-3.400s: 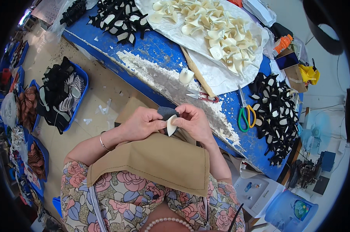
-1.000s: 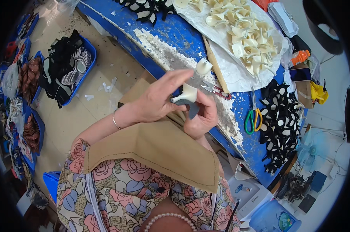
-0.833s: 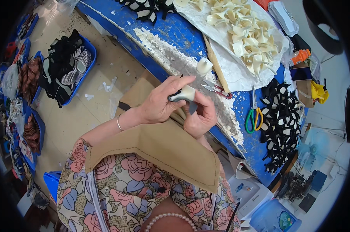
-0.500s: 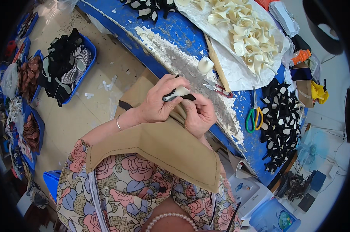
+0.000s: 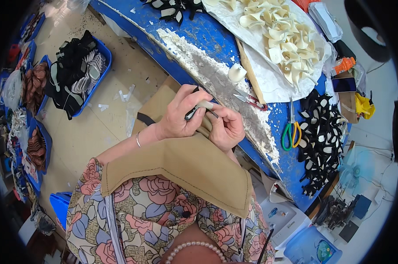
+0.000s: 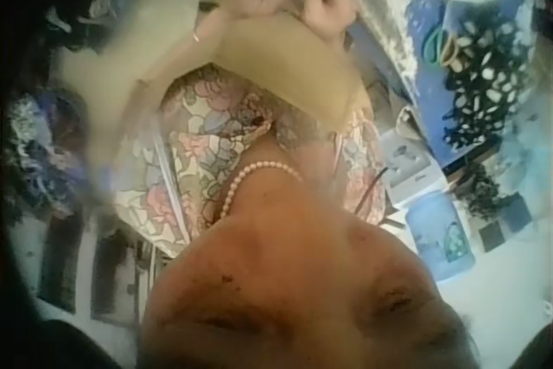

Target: The person fits covers onto plastic shoe heel pieces, sorts heel components on the table, unpacks bundled shoe parts from large plastic bags, and attaches leather pieces onto heel molds.

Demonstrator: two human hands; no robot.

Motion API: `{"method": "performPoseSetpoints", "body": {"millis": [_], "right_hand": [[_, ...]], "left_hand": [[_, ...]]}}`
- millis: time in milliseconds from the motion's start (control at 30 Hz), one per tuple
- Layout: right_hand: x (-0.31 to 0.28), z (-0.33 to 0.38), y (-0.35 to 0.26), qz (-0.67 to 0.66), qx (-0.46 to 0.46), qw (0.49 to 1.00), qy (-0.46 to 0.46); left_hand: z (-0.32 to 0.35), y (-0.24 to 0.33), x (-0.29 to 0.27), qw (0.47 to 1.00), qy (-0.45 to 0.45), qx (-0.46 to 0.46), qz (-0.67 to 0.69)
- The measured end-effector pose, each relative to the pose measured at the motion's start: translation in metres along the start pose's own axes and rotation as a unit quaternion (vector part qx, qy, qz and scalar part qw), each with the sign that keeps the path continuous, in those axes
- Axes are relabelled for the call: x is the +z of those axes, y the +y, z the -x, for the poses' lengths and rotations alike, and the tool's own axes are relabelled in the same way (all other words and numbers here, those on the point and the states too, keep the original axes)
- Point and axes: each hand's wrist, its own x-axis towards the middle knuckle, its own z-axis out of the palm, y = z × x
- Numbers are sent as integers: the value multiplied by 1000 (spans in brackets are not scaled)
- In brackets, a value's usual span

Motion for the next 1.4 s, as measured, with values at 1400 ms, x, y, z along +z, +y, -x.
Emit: {"method": "performPoseSetpoints", "body": {"millis": [1400], "right_hand": [[0,-14,9,-261,152,950,-83]], "left_hand": [[-13,9,-7,885,2,-269,380]]}}
